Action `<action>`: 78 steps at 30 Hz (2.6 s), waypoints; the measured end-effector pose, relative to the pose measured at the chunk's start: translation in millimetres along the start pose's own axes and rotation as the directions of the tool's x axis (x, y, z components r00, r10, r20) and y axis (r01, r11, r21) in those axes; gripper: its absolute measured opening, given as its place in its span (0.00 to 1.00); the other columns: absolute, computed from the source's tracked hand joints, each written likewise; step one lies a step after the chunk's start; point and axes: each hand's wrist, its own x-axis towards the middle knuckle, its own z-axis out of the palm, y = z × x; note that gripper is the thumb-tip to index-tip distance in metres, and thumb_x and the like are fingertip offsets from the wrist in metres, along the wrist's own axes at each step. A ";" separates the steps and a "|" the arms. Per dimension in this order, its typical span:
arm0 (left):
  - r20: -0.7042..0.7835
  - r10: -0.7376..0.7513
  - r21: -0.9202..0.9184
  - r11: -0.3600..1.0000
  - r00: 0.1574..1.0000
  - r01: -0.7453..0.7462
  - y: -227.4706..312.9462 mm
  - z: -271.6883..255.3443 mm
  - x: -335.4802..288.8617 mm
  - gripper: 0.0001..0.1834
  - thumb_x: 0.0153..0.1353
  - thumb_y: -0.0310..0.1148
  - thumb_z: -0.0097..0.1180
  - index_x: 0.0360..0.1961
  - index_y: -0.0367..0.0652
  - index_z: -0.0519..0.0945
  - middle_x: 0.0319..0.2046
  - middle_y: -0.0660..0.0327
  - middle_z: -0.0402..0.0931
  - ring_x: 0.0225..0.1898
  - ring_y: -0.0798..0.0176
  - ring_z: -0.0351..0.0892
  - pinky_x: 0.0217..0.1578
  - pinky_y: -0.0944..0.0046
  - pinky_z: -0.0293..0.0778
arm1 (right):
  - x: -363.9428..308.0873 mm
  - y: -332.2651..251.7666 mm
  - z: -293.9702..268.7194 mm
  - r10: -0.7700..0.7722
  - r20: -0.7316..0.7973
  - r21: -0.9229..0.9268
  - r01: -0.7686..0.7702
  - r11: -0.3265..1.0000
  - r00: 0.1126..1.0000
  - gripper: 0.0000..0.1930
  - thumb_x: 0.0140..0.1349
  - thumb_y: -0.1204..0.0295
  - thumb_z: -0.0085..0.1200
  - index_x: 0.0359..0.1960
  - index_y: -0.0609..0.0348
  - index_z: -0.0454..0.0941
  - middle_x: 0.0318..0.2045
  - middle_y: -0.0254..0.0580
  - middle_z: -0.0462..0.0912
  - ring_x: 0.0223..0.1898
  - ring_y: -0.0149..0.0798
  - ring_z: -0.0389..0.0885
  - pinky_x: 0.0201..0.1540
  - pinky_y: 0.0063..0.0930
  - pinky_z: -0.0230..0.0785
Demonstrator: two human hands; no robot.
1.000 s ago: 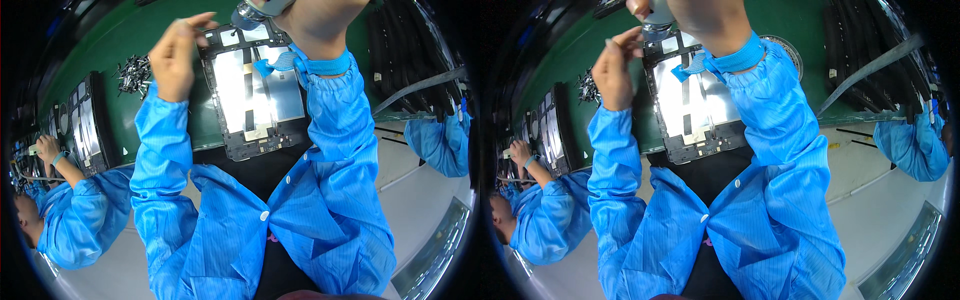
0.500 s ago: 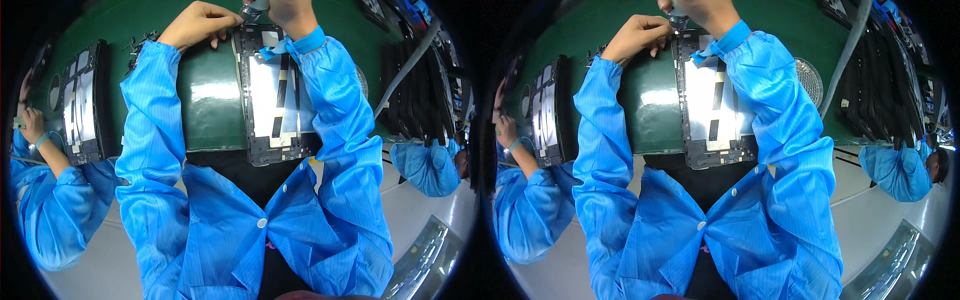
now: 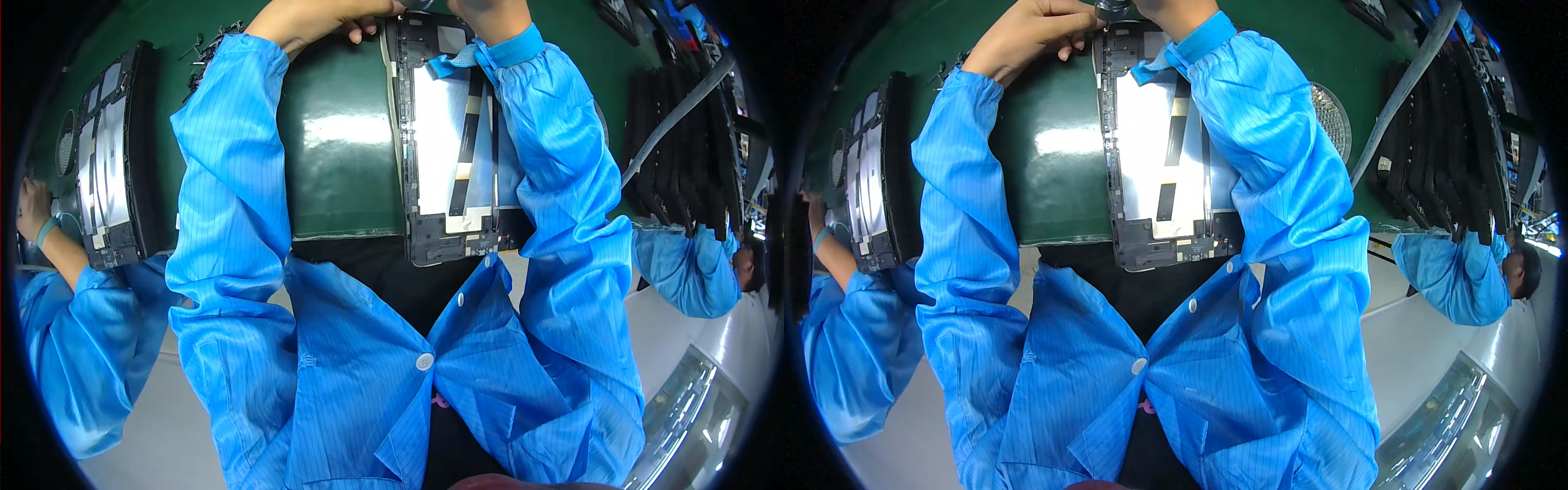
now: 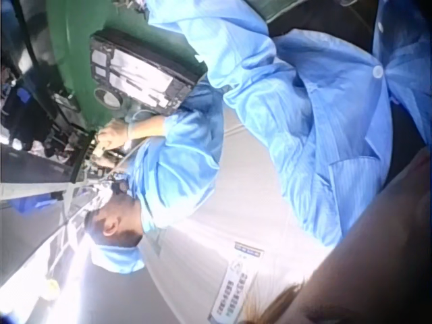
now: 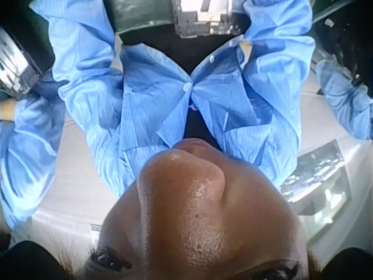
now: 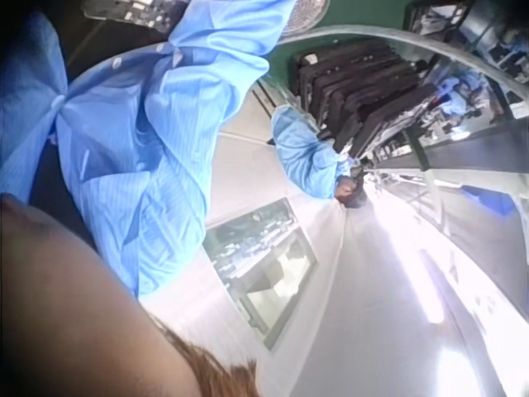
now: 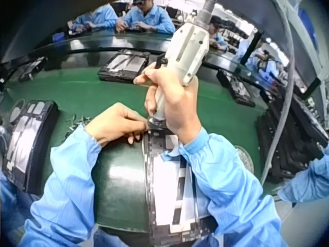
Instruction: Assembling tablet components using an electric screwdriver on an industrial assembly line.
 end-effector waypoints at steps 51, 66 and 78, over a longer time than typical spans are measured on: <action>-0.128 0.497 0.905 0.413 0.858 -0.104 8.1 30.3 56.0 0.32 0.57 0.49 0.66 0.55 0.36 0.77 0.60 0.30 0.66 0.51 0.31 0.77 0.52 0.47 0.76 | -2.6 -124.0 -96.6 0.197 -0.238 -0.330 -0.270 0.905 0.951 0.20 0.59 0.71 0.59 0.52 0.66 0.79 0.36 0.41 0.86 0.18 0.24 0.73 0.21 0.19 0.65; -0.777 -0.230 0.501 0.337 0.586 0.797 -1.7 -307.4 144.1 0.61 0.48 0.76 0.59 0.65 0.28 0.68 0.68 0.39 0.62 0.70 0.44 0.60 0.70 0.56 0.56 | -19.3 -126.8 -141.9 0.152 -0.393 -0.249 -0.264 0.932 0.907 0.18 0.56 0.83 0.49 0.50 0.71 0.78 0.42 0.50 0.85 0.20 0.30 0.80 0.22 0.21 0.72; -0.546 -0.013 0.560 0.738 0.838 0.376 85.6 -233.0 123.6 0.38 0.58 0.56 0.65 0.53 0.30 0.76 0.43 0.53 0.82 0.38 0.60 0.84 0.36 0.57 0.81 | -33.2 -141.6 -192.4 -0.269 -0.609 -0.354 0.048 0.934 0.746 0.18 0.60 0.80 0.47 0.49 0.80 0.76 0.47 0.63 0.83 0.24 0.35 0.81 0.26 0.24 0.71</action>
